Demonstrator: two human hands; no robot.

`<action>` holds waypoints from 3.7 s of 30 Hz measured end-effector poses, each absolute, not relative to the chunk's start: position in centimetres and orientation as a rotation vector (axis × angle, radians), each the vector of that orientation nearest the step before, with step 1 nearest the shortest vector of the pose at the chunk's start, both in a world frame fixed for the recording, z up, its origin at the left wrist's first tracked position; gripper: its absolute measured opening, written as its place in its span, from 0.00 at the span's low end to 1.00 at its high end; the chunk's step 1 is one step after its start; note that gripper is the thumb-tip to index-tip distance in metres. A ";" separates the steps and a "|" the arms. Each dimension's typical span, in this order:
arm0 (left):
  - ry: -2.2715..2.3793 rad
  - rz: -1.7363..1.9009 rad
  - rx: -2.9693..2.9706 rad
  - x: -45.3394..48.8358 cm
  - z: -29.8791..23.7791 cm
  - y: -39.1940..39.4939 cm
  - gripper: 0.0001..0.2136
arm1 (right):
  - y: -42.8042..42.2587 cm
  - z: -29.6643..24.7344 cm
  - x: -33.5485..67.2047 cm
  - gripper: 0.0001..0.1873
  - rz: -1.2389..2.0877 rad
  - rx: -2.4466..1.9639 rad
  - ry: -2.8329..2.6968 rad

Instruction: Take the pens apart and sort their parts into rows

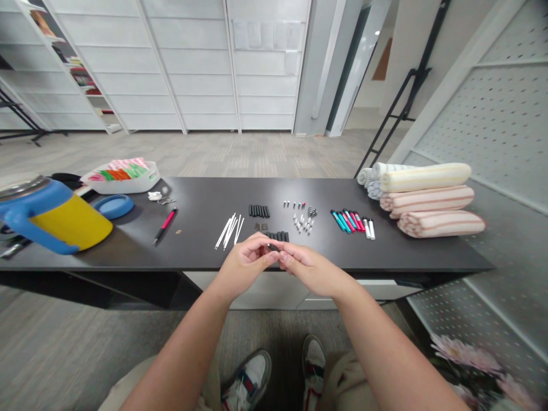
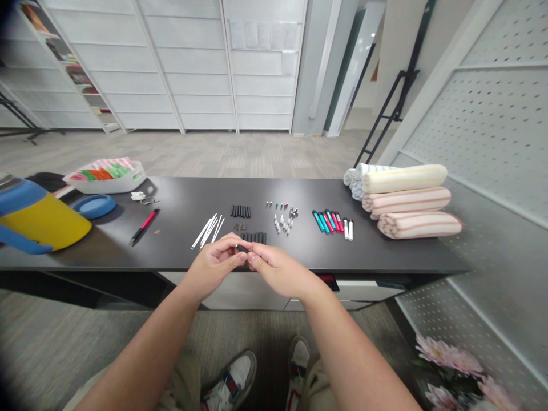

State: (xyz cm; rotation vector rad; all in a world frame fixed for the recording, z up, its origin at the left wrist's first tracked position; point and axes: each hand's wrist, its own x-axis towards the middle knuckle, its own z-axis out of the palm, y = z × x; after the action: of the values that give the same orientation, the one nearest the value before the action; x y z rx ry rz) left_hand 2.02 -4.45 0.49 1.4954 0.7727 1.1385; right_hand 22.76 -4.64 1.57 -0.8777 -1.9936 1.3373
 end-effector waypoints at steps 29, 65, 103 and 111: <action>0.687 1.175 1.311 1.6 -0.8 -4.2 0.09 | -4.5 1.9 21.6 0.25 1.244 -0.856 -1.966; 0.702 1.134 1.291 1.8 -0.8 -4.2 0.13 | -4.0 1.3 22.7 0.27 1.591 -0.832 -1.846; 0.915 1.550 1.146 3.2 2.7 -7.2 0.06 | -6.5 4.3 19.3 0.16 0.898 -0.985 -2.051; 0.937 1.501 0.834 3.4 3.1 -6.7 0.13 | -7.3 3.1 17.1 0.16 0.683 -1.237 -1.979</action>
State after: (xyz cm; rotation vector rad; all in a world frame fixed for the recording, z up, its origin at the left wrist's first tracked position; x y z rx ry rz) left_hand 3.44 -6.70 3.09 0.8338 0.9370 1.5014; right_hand 17.10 -7.26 3.11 -1.2371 -1.9791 0.6830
